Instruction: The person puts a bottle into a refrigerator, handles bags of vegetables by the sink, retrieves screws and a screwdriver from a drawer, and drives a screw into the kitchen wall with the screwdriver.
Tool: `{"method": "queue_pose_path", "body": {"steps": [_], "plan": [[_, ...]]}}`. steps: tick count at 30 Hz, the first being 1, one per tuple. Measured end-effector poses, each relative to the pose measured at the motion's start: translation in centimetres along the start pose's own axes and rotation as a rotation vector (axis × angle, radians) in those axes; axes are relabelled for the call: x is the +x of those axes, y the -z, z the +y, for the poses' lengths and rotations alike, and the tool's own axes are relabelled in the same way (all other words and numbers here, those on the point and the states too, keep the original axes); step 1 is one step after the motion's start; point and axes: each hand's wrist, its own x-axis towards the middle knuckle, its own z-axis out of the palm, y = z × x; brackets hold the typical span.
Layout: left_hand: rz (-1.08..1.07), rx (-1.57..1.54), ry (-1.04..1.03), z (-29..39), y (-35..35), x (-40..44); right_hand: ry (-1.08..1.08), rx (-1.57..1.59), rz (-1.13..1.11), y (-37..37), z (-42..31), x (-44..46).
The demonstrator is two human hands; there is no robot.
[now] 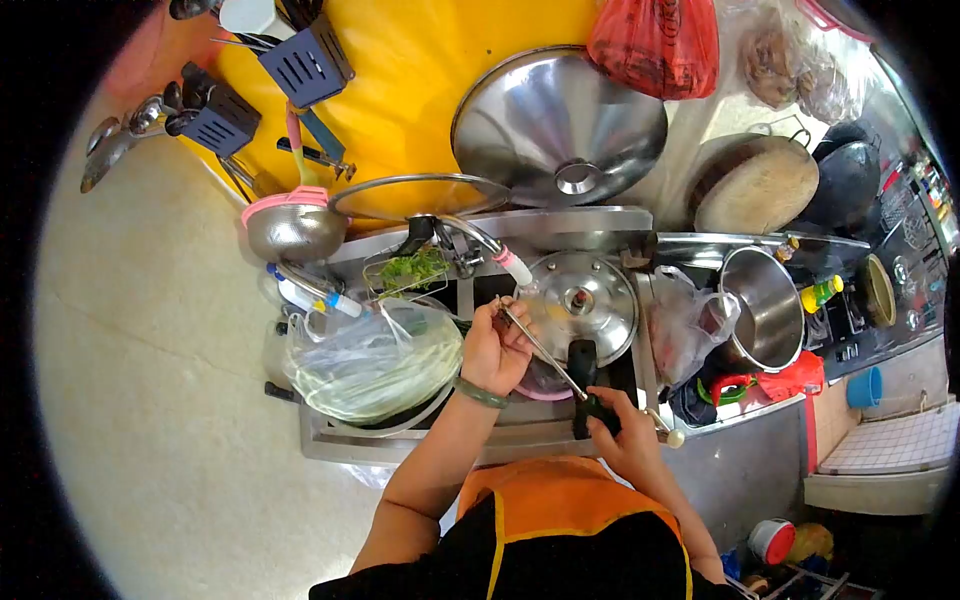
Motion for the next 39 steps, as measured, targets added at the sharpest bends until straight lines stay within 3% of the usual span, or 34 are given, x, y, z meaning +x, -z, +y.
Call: {"method": "queue_pose_path", "body": {"steps": [18,33,39], "plan": [[0.141,0.242,-0.173,0.0,-1.0,-0.5,-0.012,-0.026,-0.018,0.3,0.0,-0.1],[0.022,0.245,-0.147,0.7,0.4,-0.6,0.012,-0.012,0.034,-0.3,0.3,-0.9],[0.136,0.284,-0.146,0.8,-0.1,-0.9,0.034,-0.074,0.038,-0.4,0.0,-1.1]]}}
